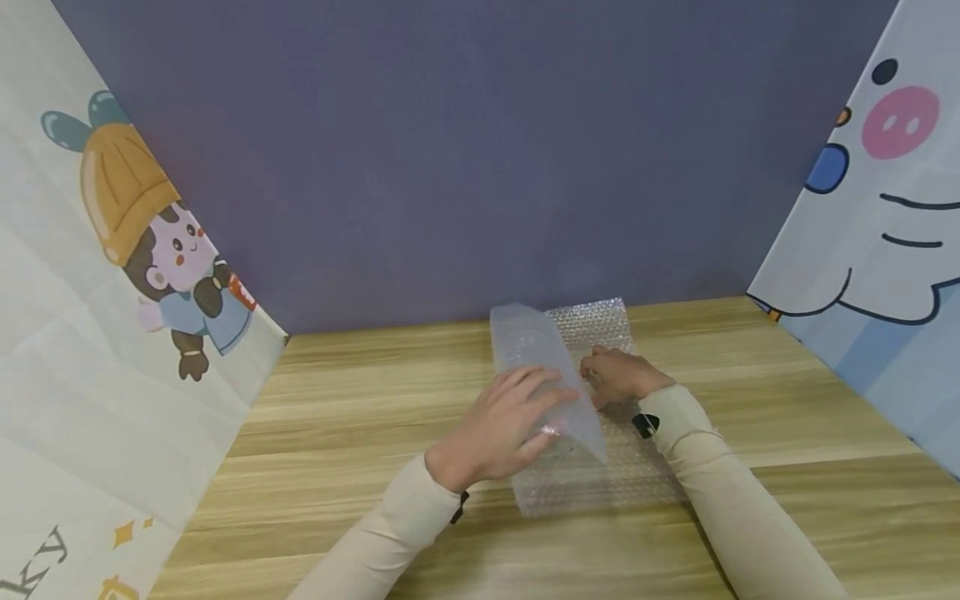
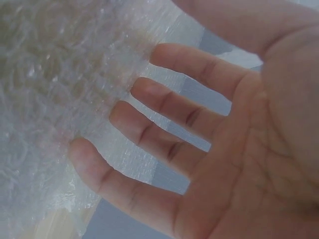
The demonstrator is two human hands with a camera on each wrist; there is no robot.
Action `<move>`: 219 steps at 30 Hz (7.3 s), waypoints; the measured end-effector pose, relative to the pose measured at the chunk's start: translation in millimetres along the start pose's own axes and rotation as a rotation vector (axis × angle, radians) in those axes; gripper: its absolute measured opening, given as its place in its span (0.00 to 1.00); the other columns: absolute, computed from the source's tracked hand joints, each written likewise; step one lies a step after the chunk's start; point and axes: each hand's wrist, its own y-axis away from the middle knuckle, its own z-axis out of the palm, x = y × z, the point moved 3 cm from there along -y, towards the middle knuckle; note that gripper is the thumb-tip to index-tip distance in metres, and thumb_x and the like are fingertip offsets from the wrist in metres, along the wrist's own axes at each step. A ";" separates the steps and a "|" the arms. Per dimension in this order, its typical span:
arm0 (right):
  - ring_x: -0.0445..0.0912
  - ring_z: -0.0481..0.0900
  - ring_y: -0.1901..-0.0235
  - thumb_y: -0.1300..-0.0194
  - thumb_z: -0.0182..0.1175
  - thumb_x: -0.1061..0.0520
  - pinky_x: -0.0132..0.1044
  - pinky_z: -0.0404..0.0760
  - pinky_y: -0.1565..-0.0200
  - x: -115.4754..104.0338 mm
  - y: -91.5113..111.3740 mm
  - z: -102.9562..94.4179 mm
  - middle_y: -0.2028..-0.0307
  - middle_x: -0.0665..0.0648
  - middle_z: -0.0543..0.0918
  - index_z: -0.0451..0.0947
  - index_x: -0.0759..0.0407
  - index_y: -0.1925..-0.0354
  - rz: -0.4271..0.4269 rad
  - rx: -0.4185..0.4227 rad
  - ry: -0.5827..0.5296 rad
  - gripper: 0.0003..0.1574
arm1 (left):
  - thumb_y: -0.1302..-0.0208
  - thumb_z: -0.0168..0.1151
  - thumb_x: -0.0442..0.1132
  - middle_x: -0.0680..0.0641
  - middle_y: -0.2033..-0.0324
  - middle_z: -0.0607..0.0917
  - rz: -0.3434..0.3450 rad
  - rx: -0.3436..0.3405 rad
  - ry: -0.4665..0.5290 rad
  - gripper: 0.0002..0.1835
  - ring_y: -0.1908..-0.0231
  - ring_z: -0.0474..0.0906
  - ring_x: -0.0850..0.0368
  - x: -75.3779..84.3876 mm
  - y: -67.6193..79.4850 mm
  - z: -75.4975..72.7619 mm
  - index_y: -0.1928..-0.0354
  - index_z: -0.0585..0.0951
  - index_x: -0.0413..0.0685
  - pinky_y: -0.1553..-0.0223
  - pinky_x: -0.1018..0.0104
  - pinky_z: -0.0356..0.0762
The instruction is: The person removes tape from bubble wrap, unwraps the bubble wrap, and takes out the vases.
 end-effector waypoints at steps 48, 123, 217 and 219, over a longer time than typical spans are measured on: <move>0.53 0.80 0.54 0.47 0.79 0.49 0.51 0.82 0.58 5.3 -1.2 3.8 0.52 0.56 0.79 0.81 0.55 0.46 0.004 0.019 -0.024 0.32 | 0.33 0.55 0.38 0.49 0.41 0.85 -0.060 0.332 -0.002 0.21 0.39 0.79 0.52 -13.8 4.0 -36.2 0.38 0.81 0.51 0.35 0.55 0.77; 0.53 0.79 0.50 0.43 0.77 0.47 0.54 0.82 0.53 10.2 0.2 3.2 0.50 0.55 0.78 0.78 0.55 0.43 0.016 0.000 -0.082 0.32 | 0.35 0.54 0.68 0.52 0.47 0.84 -0.299 0.216 0.061 0.28 0.76 0.72 0.64 -49.3 26.1 -73.2 0.48 0.80 0.56 0.75 0.69 0.70; 0.53 0.78 0.50 0.46 0.79 0.46 0.56 0.81 0.50 15.9 -7.0 5.5 0.51 0.56 0.77 0.79 0.54 0.47 0.031 0.017 -0.118 0.32 | 0.38 0.60 0.37 0.48 0.62 0.85 -0.490 -0.046 0.220 0.20 0.66 0.77 0.54 -108.9 43.0 -53.4 0.43 0.79 0.51 0.62 0.61 0.77; 0.53 0.78 0.49 0.46 0.79 0.46 0.56 0.81 0.50 15.8 -7.0 5.5 0.51 0.56 0.77 0.79 0.55 0.46 0.032 0.016 -0.117 0.32 | 0.38 0.60 0.37 0.48 0.64 0.85 -0.489 -0.051 0.223 0.19 0.67 0.77 0.55 -110.2 43.4 -53.1 0.44 0.80 0.50 0.65 0.63 0.76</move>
